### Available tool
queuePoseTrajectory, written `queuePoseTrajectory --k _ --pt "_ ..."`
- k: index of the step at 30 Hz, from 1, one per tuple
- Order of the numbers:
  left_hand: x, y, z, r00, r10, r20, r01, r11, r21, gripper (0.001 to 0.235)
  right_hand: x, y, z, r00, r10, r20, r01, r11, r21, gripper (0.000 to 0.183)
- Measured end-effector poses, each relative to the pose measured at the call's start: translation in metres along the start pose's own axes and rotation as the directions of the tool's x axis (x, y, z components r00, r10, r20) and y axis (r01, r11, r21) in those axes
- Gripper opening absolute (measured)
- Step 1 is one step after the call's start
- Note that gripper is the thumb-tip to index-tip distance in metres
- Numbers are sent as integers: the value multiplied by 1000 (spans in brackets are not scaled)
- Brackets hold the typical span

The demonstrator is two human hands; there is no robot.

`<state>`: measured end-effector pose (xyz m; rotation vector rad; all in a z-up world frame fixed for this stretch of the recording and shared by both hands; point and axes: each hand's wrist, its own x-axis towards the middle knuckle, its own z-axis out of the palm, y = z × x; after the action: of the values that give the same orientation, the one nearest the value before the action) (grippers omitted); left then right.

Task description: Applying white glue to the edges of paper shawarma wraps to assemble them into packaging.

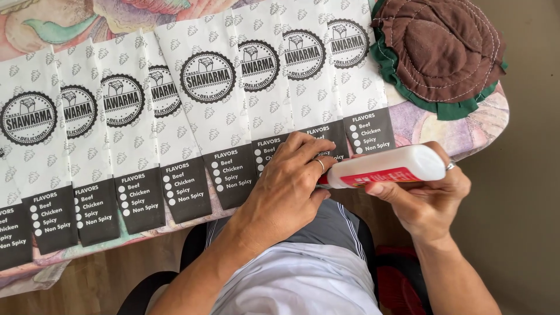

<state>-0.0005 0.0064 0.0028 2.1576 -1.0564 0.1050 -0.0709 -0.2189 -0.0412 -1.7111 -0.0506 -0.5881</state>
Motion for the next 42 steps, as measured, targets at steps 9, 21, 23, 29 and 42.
queuePoseTrajectory --k 9,21,23,29,42 --pt "-2 -4 6 1000 7 -23 -7 1000 14 36 -16 40 -41 995 -63 -83 65 997 28 65" --pt "0 -1 9 995 -28 -96 24 999 -46 22 -22 58 -68 977 -194 -92 197 980 28 80" --pt "1 -2 12 992 -37 -119 30 998 -61 19 -26 59 -70 979 -131 -155 137 990 32 71" --pt "2 -2 10 988 -63 -140 47 992 -119 14 -6 9 -16 992 46 -114 -45 999 8 44" --pt "1 -4 11 990 -19 -141 7 996 -86 31 -29 57 -47 985 -87 -147 93 995 35 78"
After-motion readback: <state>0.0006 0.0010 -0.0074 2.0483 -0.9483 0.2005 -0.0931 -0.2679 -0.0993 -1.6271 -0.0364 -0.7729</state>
